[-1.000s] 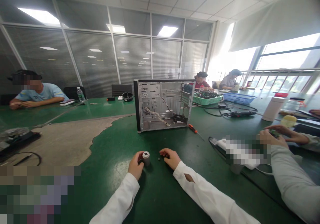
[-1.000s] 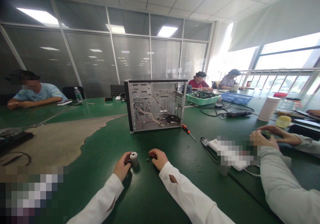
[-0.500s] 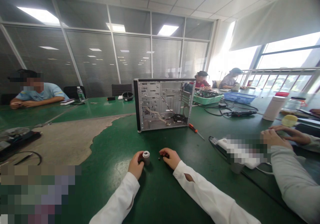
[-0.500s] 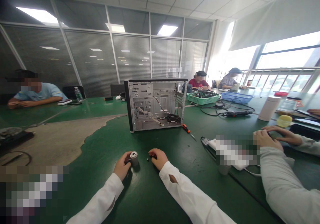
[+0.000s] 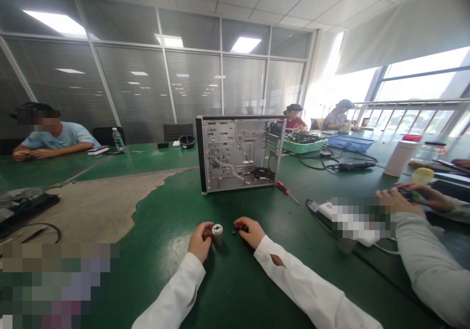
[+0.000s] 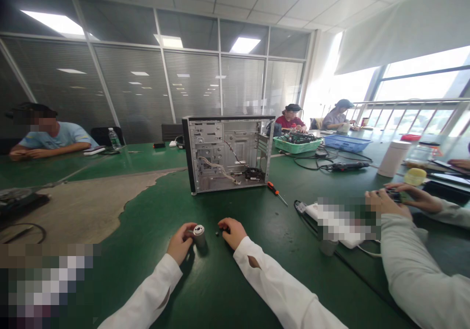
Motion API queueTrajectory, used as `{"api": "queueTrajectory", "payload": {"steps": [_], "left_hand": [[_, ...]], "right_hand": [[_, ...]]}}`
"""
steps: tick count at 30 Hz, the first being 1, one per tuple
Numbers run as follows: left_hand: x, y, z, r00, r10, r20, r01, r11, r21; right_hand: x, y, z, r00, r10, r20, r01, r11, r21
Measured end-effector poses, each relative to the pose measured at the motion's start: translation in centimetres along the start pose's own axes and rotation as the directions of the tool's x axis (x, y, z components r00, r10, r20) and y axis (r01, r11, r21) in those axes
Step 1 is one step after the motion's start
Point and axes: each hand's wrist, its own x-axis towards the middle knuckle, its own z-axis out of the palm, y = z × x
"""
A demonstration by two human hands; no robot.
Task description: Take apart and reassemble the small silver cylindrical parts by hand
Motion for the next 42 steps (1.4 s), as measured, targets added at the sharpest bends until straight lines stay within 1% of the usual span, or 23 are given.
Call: {"api": "queueTrajectory", "payload": {"steps": [8, 14, 17, 22, 25, 28, 33, 37, 39, 42], "left_hand": [[-0.3, 0.7, -0.2, 1.0, -0.01, -0.007, 0.01, 1.0, 0.001], [-0.1, 0.2, -0.1, 1.0, 0.001, 0.002, -0.001, 1.0, -0.013], [0.0, -0.2, -0.1, 1.0, -0.002, 0.014, 0.002, 1.0, -0.013], [0.1, -0.5, -0.1, 0.999, 0.002, 0.033, -0.002, 1.0, -0.012], [0.1, -0.4, -0.1, 1.0, 0.003, 0.028, -0.004, 1.0, 0.008], [0.0, -0.3, -0.1, 1.0, 0.013, 0.025, -0.013, 1.0, 0.005], [-0.1, -0.5, -0.1, 0.999, 0.022, 0.028, -0.022, 1.0, -0.011], [0.0, -0.6, 0.0, 0.998, 0.037, 0.056, -0.034, 0.998, -0.047], [-0.1, -0.5, 0.0, 0.994, 0.055, 0.096, -0.048, 0.996, -0.082], [-0.4, -0.2, 0.0, 0.976, 0.082, 0.204, -0.056, 0.99, -0.131]], "right_hand": [[-0.2, -0.3, -0.1, 1.0, 0.015, 0.003, -0.015, 1.0, -0.004], [-0.2, -0.5, -0.2, 1.0, 0.003, -0.015, -0.003, 1.0, 0.023], [-0.2, -0.4, -0.1, 0.999, 0.017, -0.052, -0.014, 0.998, 0.061], [-0.3, -0.3, -0.3, 0.987, 0.061, -0.151, -0.044, 0.993, 0.11], [-0.4, -0.8, -0.6, 0.977, 0.052, -0.208, -0.031, 0.994, 0.102], [-0.7, -1.8, -0.8, 0.97, 0.007, -0.243, 0.015, 0.996, 0.087], [-1.6, -3.8, -0.4, 0.976, -0.13, -0.173, 0.145, 0.987, 0.073], [-2.3, -5.4, 0.0, 0.975, -0.205, -0.086, 0.208, 0.978, 0.031], [-2.6, -6.2, -0.2, 0.971, -0.237, -0.024, 0.237, 0.971, 0.001], [-2.8, -6.9, -0.4, 0.965, -0.26, 0.048, 0.261, 0.965, -0.024]]}}
